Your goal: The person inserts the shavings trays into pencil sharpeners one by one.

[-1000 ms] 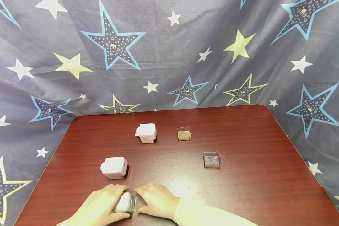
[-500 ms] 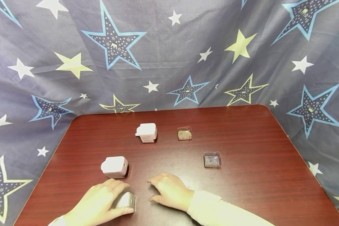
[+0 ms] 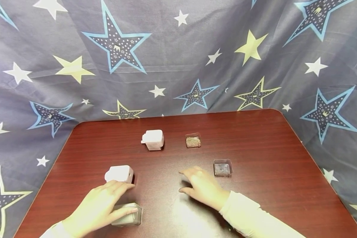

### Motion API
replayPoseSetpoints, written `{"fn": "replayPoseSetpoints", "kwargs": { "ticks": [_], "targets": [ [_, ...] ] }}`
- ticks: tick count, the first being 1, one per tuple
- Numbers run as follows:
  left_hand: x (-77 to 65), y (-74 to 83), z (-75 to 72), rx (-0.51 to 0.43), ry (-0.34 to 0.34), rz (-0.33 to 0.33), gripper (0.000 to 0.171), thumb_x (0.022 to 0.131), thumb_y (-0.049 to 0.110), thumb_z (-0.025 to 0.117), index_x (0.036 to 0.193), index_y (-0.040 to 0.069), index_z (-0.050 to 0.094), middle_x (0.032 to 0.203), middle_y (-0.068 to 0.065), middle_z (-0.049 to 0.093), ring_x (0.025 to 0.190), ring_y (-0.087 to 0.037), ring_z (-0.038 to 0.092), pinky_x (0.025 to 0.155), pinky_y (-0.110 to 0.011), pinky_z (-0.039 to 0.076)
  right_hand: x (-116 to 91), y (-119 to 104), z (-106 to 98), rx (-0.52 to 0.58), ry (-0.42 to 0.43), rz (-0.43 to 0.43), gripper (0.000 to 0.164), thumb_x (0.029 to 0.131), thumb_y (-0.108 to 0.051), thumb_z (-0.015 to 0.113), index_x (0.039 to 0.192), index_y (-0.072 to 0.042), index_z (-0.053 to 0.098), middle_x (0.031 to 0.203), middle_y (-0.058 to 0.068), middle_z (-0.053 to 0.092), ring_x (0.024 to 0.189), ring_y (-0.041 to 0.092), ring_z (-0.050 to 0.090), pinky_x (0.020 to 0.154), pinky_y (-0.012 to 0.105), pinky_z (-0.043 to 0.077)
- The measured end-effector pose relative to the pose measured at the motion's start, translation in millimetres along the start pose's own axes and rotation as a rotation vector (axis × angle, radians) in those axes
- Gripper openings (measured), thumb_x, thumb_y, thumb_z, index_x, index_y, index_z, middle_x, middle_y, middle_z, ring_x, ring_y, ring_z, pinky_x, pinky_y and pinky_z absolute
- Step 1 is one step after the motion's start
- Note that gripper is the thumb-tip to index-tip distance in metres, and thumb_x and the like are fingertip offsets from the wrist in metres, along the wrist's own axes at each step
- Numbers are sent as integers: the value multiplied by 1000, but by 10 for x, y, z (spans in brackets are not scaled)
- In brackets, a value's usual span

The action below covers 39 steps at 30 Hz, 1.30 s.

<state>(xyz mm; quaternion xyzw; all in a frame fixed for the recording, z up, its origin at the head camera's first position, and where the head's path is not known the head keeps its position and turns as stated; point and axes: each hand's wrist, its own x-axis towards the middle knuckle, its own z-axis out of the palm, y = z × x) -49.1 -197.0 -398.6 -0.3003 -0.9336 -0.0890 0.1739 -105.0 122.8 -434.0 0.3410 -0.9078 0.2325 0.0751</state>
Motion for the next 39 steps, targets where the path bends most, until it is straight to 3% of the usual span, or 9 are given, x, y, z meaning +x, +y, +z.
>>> {"fn": "replayPoseSetpoints", "kwargs": {
  "ticks": [7,13,20,26,33,39],
  "targets": [
    [25,-70,-31,22,45,39,58,73,61,73,104,12,72,90,3,69,84,-13,65,65,-36,55,-34,219,-157,-68,73,25,51,75,-31,82,116,-1,72,105,9,73,98,23,68,84,41,56],
    [60,-130,-59,39,66,64,57,70,58,76,102,11,72,86,5,66,83,-14,64,65,-36,55,-93,476,-284,-97,170,64,57,69,-29,86,116,0,73,108,11,75,102,29,68,89,46,53],
    [119,-201,-72,67,40,63,57,75,60,72,105,12,70,91,4,66,87,-17,64,67,-38,54,-299,721,-371,-72,147,223,61,71,-31,85,122,-1,71,119,15,72,114,35,63,94,54,49],
    [134,-288,-57,95,54,67,64,71,58,74,109,7,71,106,-6,72,94,-24,65,70,-44,54,-482,916,-344,-35,152,288,66,71,-32,85,125,3,68,131,21,64,127,41,51,103,58,40],
    [138,-353,-39,101,46,51,66,69,59,74,112,8,71,106,-4,71,95,-23,64,72,-44,53,-610,1066,-314,81,154,367,75,72,-36,83,130,6,63,133,26,61,126,45,53,103,60,38],
    [159,-419,-21,85,36,22,64,69,57,76,111,9,71,103,-3,70,95,-23,63,73,-44,54,-656,1172,-287,199,107,448,83,72,-38,84,136,8,57,132,27,63,124,46,56,101,60,41]
  ]
}}
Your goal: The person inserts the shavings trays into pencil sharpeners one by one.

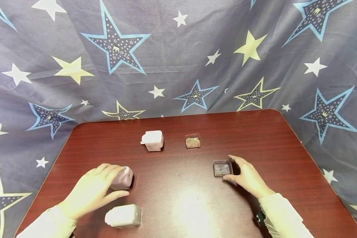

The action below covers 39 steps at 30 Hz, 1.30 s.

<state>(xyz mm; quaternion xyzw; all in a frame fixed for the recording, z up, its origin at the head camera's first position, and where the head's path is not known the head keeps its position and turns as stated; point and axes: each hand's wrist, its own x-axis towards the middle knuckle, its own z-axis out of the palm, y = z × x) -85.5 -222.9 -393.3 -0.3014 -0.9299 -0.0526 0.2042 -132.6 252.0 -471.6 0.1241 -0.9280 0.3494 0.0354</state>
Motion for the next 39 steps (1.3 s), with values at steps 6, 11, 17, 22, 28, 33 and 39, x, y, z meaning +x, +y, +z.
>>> {"fn": "replayPoseSetpoints", "kwargs": {
  "ticks": [6,11,17,22,28,33,39],
  "targets": [
    [19,-68,68,-6,-21,-35,68,68,56,78,114,7,71,109,-6,71,98,-25,64,73,-46,54,13,54,11,47,-42,34,82,71,-31,86,137,8,57,132,27,64,119,45,61,97,59,45],
    [48,-119,129,-12,-70,-65,78,65,58,79,122,5,69,114,-7,70,102,-28,62,78,-48,52,16,76,25,54,-41,36,77,71,-26,85,136,7,59,131,27,64,116,44,62,96,58,46],
    [83,-152,207,-22,-136,-99,88,64,59,79,131,3,65,120,-9,67,109,-30,60,85,-51,50,2,88,40,59,-34,39,74,72,-22,85,135,8,60,130,27,65,114,42,65,95,57,47],
    [81,-185,286,-24,-188,-122,93,63,62,78,133,3,63,122,-9,67,109,-31,60,85,-51,49,-5,102,60,56,-23,28,72,72,-22,85,134,8,61,129,26,66,113,40,65,95,56,48],
    [53,-226,400,-21,-216,-133,97,59,63,79,133,2,62,121,-11,68,108,-32,61,83,-51,49,2,106,55,50,-23,11,74,72,-21,85,135,7,60,131,27,65,117,43,62,96,58,46],
    [32,-232,471,-32,-227,-133,95,58,61,81,129,1,63,119,-13,68,107,-33,62,82,-51,50,7,95,41,46,-27,3,73,72,-20,85,135,7,60,131,27,64,118,44,62,96,59,46],
    [25,-215,520,-83,-230,-159,86,57,49,86,123,0,63,114,-13,68,102,-33,62,78,-50,52,5,94,49,39,-24,-3,71,71,-16,85,134,7,61,130,28,64,114,44,63,95,59,47]
  ]
}}
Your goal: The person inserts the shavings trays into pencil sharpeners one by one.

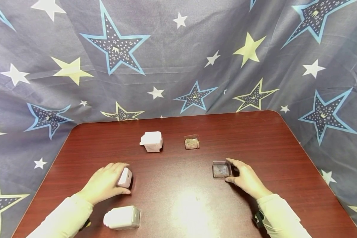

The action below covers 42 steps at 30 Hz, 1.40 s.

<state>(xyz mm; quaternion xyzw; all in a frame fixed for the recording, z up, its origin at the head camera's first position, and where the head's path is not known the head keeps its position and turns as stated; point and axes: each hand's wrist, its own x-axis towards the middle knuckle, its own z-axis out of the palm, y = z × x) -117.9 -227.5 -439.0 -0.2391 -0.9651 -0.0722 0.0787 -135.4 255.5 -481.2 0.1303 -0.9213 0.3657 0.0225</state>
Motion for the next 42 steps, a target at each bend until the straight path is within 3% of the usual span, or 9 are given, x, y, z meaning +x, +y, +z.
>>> {"fn": "replayPoseSetpoints", "kwargs": {
  "ticks": [6,14,23,42],
  "targets": [
    [13,-4,88,-78,8,-36,75,54,37,91,114,4,62,104,-7,65,94,-28,56,73,-46,53,-9,-6,2,-9,12,-1,69,70,-14,85,132,7,62,127,28,66,111,43,65,94,58,48],
    [-1,-50,179,-67,45,-34,72,50,33,93,109,6,61,97,-3,61,87,-25,52,66,-43,52,-5,-19,-1,-15,4,-1,68,72,-17,84,131,6,63,125,26,67,107,41,67,91,57,50],
    [-8,-49,167,-50,23,-27,73,51,31,93,111,4,61,95,-3,58,86,-26,50,65,-43,51,-11,-8,-3,-19,9,-2,67,72,-19,85,130,5,64,122,25,69,104,39,69,90,57,50],
    [-8,-52,162,-66,19,-33,72,50,28,93,110,6,60,97,-4,59,89,-26,52,67,-44,52,9,-102,67,15,-15,8,68,73,-22,84,131,6,64,126,26,68,116,43,64,97,58,47]
  ]
}}
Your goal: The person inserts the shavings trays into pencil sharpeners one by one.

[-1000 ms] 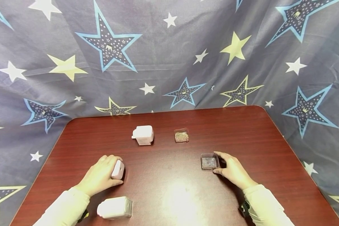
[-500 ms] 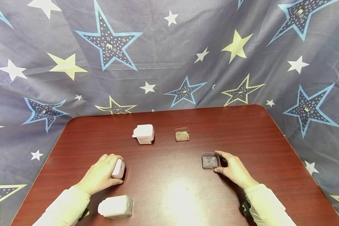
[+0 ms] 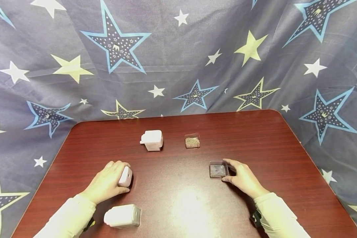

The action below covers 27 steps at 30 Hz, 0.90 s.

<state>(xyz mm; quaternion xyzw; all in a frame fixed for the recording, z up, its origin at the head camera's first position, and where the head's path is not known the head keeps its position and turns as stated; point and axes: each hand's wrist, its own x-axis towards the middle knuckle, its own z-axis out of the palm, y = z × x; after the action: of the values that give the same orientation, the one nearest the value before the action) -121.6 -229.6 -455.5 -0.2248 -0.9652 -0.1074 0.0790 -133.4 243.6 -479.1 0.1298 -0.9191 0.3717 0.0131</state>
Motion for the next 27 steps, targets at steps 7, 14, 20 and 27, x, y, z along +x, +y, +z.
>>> {"fn": "replayPoseSetpoints", "kwargs": {
  "ticks": [7,14,20,27],
  "targets": [
    [2,2,-2,3,-3,-9,71,51,27,92,111,6,60,98,-4,59,91,-27,52,67,-45,52,14,-47,67,10,-6,-10,67,72,-19,85,130,7,64,125,25,68,115,42,64,97,57,47],
    [-1,12,-9,1,-2,-15,70,51,27,92,110,6,60,98,-4,59,91,-27,52,66,-45,52,36,-115,132,14,-19,-22,67,72,-18,84,131,7,63,125,26,68,114,42,65,97,57,47],
    [3,18,-13,5,-6,-21,70,52,27,92,110,6,60,98,-5,59,90,-27,52,66,-45,52,63,-182,207,4,-28,-32,67,71,-16,84,130,7,64,126,25,68,116,42,63,98,57,47],
    [2,27,-19,4,4,-15,68,52,27,92,109,7,60,95,-5,58,87,-27,51,65,-44,51,104,-254,306,6,-38,-66,67,70,-14,85,131,6,64,126,24,68,117,42,63,99,57,46]
  ]
}}
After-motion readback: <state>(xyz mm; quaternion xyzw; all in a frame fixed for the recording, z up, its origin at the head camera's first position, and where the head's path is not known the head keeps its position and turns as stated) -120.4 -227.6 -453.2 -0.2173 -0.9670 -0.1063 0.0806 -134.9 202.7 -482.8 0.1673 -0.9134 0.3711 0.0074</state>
